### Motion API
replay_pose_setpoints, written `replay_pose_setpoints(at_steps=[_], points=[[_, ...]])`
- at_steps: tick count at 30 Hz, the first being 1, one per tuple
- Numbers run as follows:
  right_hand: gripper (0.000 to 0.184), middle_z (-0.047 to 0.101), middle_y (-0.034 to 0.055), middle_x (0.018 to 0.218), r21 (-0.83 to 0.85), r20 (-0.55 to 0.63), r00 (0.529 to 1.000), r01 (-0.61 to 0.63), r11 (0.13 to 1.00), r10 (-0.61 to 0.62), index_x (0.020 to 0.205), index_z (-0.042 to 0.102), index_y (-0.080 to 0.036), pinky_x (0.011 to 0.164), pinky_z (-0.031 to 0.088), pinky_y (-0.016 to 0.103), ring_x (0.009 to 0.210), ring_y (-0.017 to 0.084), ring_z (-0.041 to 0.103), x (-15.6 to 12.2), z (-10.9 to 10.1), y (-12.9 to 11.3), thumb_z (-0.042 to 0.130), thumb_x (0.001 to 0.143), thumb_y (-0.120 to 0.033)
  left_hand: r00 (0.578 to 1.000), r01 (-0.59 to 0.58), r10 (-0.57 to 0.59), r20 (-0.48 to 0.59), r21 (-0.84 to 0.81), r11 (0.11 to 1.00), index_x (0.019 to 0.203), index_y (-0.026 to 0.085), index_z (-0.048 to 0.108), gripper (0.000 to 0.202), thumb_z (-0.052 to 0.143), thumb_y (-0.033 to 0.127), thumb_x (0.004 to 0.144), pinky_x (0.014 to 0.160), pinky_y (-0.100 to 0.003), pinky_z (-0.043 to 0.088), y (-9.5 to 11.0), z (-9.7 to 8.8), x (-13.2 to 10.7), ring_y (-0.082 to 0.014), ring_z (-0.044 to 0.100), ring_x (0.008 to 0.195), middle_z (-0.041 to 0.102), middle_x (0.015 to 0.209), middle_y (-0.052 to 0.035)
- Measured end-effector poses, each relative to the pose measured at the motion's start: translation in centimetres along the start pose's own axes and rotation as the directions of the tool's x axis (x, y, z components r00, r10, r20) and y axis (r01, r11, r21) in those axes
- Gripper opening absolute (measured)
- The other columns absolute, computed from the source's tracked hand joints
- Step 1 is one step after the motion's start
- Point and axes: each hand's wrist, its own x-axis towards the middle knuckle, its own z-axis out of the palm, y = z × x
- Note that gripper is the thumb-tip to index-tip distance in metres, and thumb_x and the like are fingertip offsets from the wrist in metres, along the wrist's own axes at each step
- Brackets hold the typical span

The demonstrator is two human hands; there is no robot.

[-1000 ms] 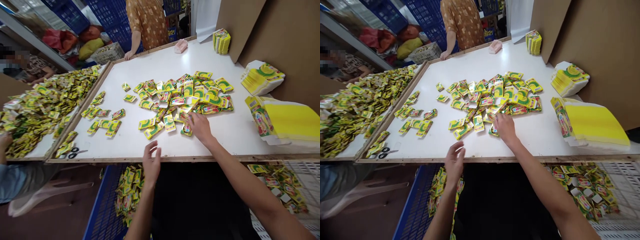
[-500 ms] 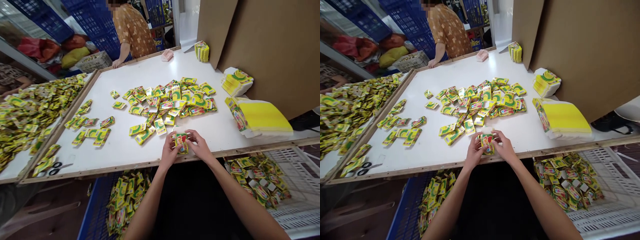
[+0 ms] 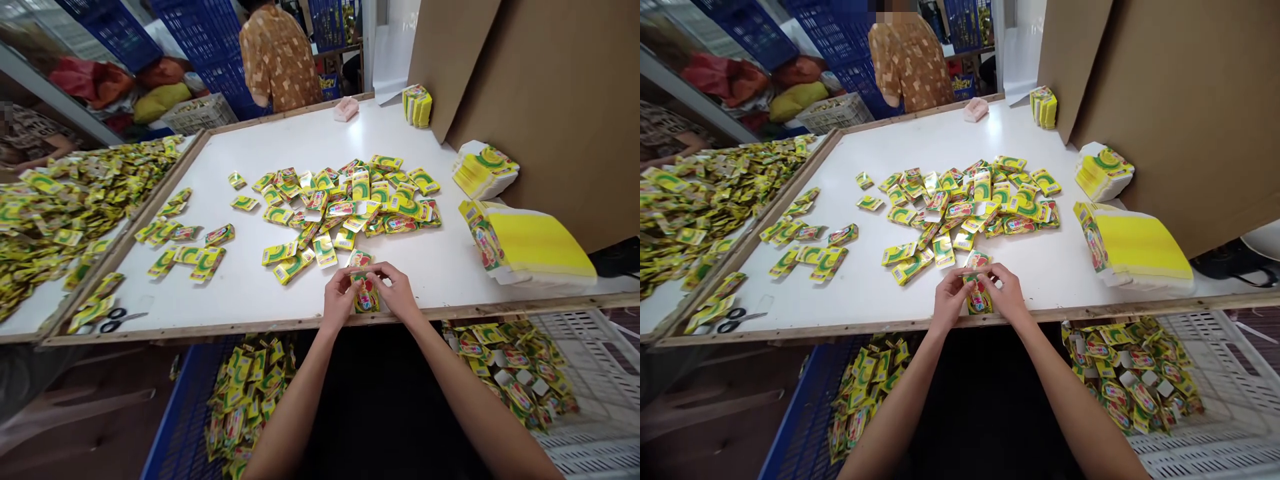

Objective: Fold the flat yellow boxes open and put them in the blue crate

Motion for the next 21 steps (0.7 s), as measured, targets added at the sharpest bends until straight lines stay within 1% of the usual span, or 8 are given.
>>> replay_pose_setpoints(at_steps=[2, 5, 8, 11, 15, 17, 20, 21], points=[[0.020, 0.069, 0.0052, 0.091, -0.029, 0.011, 1.000, 0.018, 0.999, -0.017, 0.087, 0.068, -0.021, 0.072, 0.049, 0.033, 0.080, 0.019, 0.061, -0.1, 0.0, -0.3, 0.059, 0.084, -0.039, 1.000, -0.004, 0.004, 0.002, 0.033, 0.999, 0.092, 0.018, 0.067, 0.021, 0.067, 0.034, 0.078, 0.085, -0.033, 0.049, 0.3, -0.2, -0.1, -0.0194, 0.064, 0.090, 0.069, 0.092, -0.0060], [0.019, 0.069, 0.0046, 0.089, -0.052, -0.005, 1.000, 0.017, 0.999, -0.017, 0.088, 0.069, -0.021, 0.071, 0.049, 0.033, 0.077, 0.018, 0.060, -0.2, 0.1, -0.7, 0.060, 0.082, -0.037, 1.000, -0.018, 0.019, -0.017, 0.049, 0.999, 0.089, 0.019, 0.069, 0.018, 0.067, 0.034, 0.078, 0.086, -0.033, 0.048, 0.4, -0.2, -0.1, -0.0192, 0.063, 0.091, 0.069, 0.093, -0.0054], [0.019, 0.069, 0.0038, 0.088, -0.083, -0.022, 0.999, -0.040, 0.996, 0.038, 0.089, 0.068, -0.021, 0.070, 0.049, 0.033, 0.072, 0.017, 0.058, -0.1, 0.2, -1.0, 0.060, 0.079, -0.035, 0.999, -0.002, 0.004, -0.039, 0.062, 0.998, 0.091, 0.019, 0.068, 0.020, 0.068, 0.033, 0.077, 0.079, -0.031, 0.050, 0.3, -0.1, 0.0, -0.0182, 0.064, 0.084, 0.070, 0.088, -0.0043], [0.016, 0.068, 0.0019, 0.080, -0.062, -0.026, 0.995, -0.093, 0.994, 0.092, 0.086, 0.066, -0.020, 0.066, 0.048, 0.030, 0.067, 0.016, 0.058, 0.5, 0.1, -1.5, 0.060, 0.077, -0.033, 0.998, 0.012, -0.007, -0.068, 0.073, 0.997, 0.089, 0.019, 0.068, 0.019, 0.069, 0.033, 0.076, 0.071, -0.028, 0.049, 0.2, 0.2, 0.5, -0.0159, 0.062, 0.074, 0.069, 0.079, -0.0018], [0.014, 0.066, -0.0001, 0.073, -0.030, -0.004, 0.993, -0.118, 0.993, 0.118, 0.081, 0.063, -0.020, 0.062, 0.047, 0.028, 0.064, 0.015, 0.057, 0.9, -0.2, -1.8, 0.059, 0.079, -0.034, 0.996, 0.017, -0.010, -0.089, 0.077, 0.997, 0.086, 0.019, 0.068, 0.015, 0.068, 0.031, 0.076, 0.067, -0.026, 0.046, 0.3, 0.5, 0.7, -0.0137, 0.059, 0.067, 0.065, 0.071, 0.0008], [0.017, 0.066, 0.0004, 0.075, -0.030, 0.008, 0.994, -0.112, 0.993, 0.112, 0.083, 0.063, -0.020, 0.063, 0.047, 0.028, 0.066, 0.016, 0.058, 0.5, -0.2, -1.6, 0.057, 0.082, -0.036, 0.996, 0.020, -0.014, -0.085, 0.074, 0.997, 0.086, 0.020, 0.068, 0.015, 0.067, 0.032, 0.078, 0.068, -0.026, 0.046, 0.4, 0.4, 0.6, -0.0139, 0.059, 0.069, 0.066, 0.073, 0.0001], [0.022, 0.068, 0.0022, 0.086, -0.047, 0.011, 0.996, -0.089, 0.995, 0.090, 0.093, 0.065, -0.022, 0.068, 0.048, 0.030, 0.072, 0.017, 0.058, -0.4, -0.3, -1.0, 0.054, 0.086, -0.039, 0.997, 0.022, -0.017, -0.071, 0.069, 0.997, 0.089, 0.021, 0.070, 0.018, 0.067, 0.034, 0.078, 0.072, -0.027, 0.048, 0.3, 0.1, 0.1, -0.0153, 0.061, 0.077, 0.069, 0.087, -0.0024], [0.023, 0.069, 0.0024, 0.088, -0.050, 0.011, 0.996, -0.088, 0.995, 0.088, 0.095, 0.065, -0.022, 0.069, 0.048, 0.031, 0.072, 0.017, 0.058, -0.7, -0.3, -0.8, 0.054, 0.086, -0.040, 0.998, 0.026, -0.021, -0.067, 0.070, 0.997, 0.090, 0.021, 0.070, 0.019, 0.067, 0.034, 0.077, 0.072, -0.027, 0.048, 0.3, 0.1, 0.1, -0.0155, 0.061, 0.078, 0.069, 0.088, -0.0027]])
